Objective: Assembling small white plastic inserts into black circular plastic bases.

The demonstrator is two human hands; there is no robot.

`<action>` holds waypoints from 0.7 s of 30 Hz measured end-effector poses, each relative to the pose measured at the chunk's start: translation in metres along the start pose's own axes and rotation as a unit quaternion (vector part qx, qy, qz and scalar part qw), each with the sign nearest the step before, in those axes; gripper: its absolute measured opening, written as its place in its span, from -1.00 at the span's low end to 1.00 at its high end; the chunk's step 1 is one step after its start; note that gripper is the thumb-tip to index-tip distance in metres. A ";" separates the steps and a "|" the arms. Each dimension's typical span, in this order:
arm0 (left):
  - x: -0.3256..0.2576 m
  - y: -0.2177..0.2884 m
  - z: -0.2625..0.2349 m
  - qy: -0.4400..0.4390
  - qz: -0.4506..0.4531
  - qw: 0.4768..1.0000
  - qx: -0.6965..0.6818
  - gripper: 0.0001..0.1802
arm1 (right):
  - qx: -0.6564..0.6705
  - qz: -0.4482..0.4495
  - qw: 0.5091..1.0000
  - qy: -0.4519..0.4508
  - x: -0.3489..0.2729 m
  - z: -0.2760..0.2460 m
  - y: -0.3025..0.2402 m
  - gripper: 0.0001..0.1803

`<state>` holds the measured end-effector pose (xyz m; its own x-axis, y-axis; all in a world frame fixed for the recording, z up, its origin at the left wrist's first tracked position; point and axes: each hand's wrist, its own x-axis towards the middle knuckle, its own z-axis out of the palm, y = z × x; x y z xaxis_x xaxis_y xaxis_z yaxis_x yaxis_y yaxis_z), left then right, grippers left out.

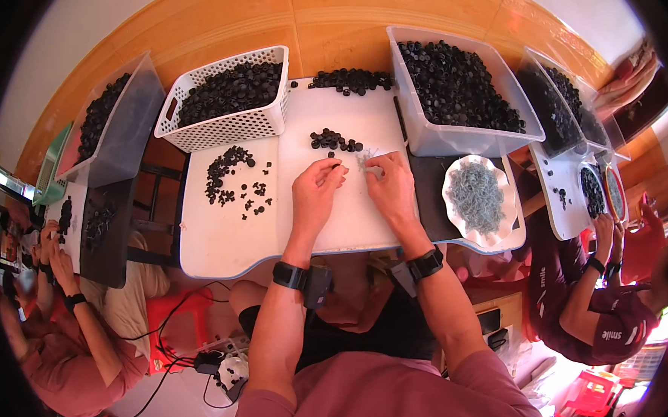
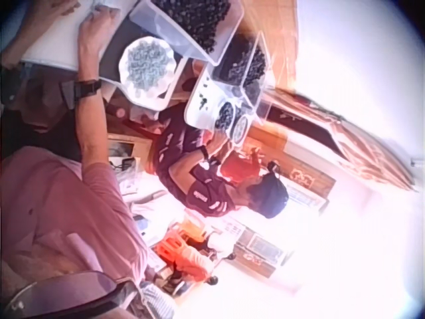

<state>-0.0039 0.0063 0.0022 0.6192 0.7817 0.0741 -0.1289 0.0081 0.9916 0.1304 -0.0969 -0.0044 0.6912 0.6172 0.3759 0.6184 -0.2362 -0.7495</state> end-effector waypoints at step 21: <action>0.002 -0.003 -0.003 0.003 0.010 1.000 0.028 -0.71 | -0.008 -0.015 1.000 -0.014 -0.001 -0.002 -0.005 -0.81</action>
<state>-0.0049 0.0096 -0.0010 0.6121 0.7853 0.0929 -0.0967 -0.0423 0.9944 0.1279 -0.0976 0.0001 0.6622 0.6447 0.3819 0.6439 -0.2289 -0.7301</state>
